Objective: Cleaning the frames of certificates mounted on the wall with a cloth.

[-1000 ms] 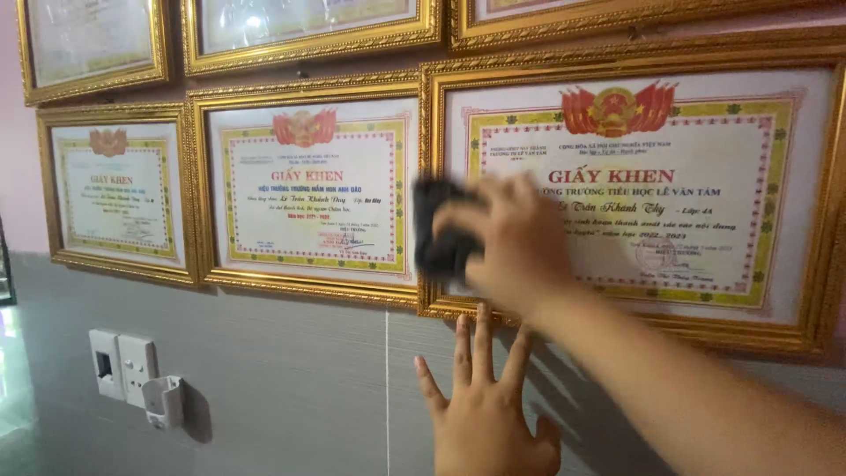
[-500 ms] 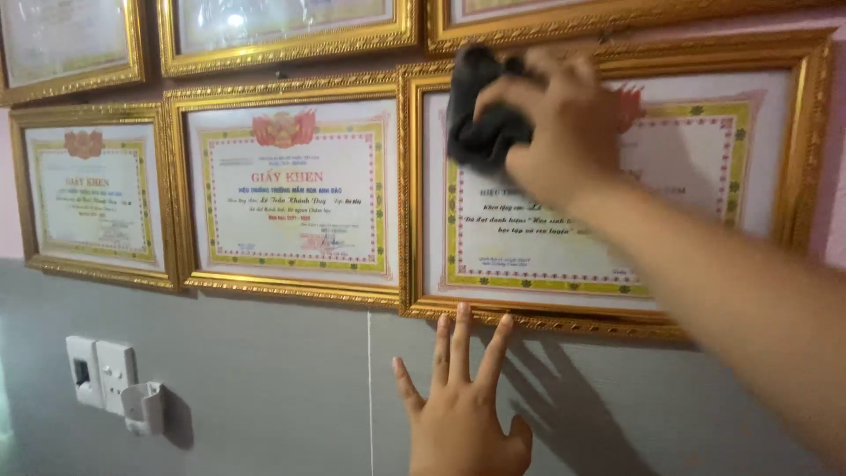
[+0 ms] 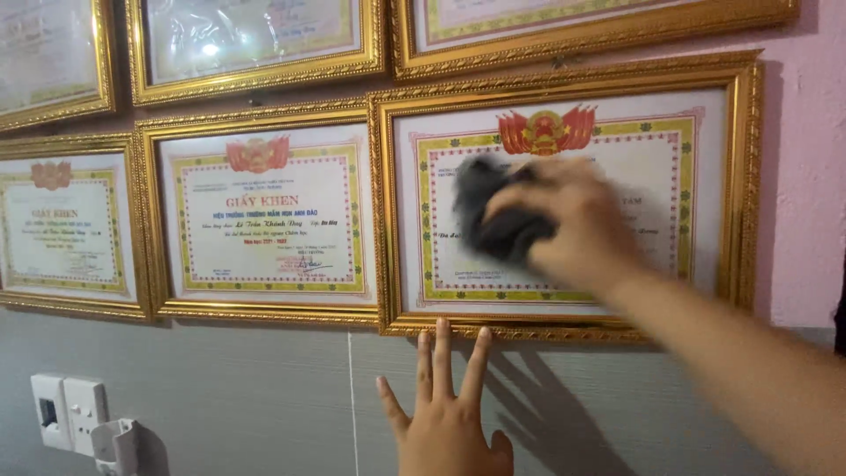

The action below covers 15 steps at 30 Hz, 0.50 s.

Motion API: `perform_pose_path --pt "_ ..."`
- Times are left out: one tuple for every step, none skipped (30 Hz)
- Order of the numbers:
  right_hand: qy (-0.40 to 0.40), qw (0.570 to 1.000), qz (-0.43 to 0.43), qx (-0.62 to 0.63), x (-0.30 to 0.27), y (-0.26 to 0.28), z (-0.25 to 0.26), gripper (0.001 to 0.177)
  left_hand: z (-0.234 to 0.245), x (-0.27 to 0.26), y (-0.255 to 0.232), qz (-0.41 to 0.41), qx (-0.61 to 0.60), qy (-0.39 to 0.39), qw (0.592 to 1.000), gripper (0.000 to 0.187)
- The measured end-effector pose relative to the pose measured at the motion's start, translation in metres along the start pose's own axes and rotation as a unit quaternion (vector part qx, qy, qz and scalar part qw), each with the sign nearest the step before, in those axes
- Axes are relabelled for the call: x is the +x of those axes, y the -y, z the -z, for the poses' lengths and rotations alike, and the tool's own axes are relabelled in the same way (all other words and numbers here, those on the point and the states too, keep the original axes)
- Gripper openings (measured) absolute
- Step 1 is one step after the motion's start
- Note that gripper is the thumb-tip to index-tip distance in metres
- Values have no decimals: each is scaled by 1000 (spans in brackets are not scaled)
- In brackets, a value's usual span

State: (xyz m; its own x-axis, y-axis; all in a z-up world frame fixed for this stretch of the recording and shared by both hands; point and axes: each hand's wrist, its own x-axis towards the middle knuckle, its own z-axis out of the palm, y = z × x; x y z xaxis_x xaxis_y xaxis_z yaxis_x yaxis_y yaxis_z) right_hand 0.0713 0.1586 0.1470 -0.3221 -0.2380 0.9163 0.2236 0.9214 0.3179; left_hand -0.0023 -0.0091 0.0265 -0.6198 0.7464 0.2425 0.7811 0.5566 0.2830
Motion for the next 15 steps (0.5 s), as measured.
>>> perform_pose_path --pt "-1 1000 1 -1 -2 -14 6 36 -6 6 2 0 0 -2 1000 116" --pt "-54 996 -76 -15 -7 -27 11 42 -13 10 5 -11 -7 -21 1000 118" --pt "-106 982 -152 -31 -12 -40 16 52 -20 14 9 -23 -13 -41 999 120" --pt "-104 983 -151 -28 -17 -38 18 52 -20 13 9 -20 -14 -40 999 120" --pt "-147 973 -178 -18 -22 -37 21 52 -19 12 9 -19 -16 -35 999 120" --pt "-191 960 -205 -8 -27 -36 26 52 -17 12 8 -22 -16 -32 999 121" --pt "-192 960 -205 -8 -38 -31 22 52 -9 7 5 -21 -15 -32 999 121" --pt "-191 962 -194 -24 -49 -27 19 52 -1 2 1 -10 -18 -7 1000 117" --pt "-189 964 -183 -39 -60 -24 17 51 7 -3 -3 1 -20 19 1000 114" --pt "-188 964 -184 -41 -67 -15 17 51 -1 0 -1 -1 -20 20 1000 114" --pt "-135 981 -123 -58 -75 -7 16 49 -9 3 1 -4 -27 -20 999 116" --pt "-82 992 -62 -75 -82 2 16 48 -17 6 2 -8 -33 -61 998 118" --pt "-81 992 -64 -78 -89 5 16 48 -18 8 3 -11 -33 -59 998 118" --pt "-26 997 -35 -66 -95 7 17 48 -18 10 3 -12 -36 -56 998 118" --pt "30 998 -5 -54 -100 9 18 47 -19 11 4 -13 -39 -53 998 117"
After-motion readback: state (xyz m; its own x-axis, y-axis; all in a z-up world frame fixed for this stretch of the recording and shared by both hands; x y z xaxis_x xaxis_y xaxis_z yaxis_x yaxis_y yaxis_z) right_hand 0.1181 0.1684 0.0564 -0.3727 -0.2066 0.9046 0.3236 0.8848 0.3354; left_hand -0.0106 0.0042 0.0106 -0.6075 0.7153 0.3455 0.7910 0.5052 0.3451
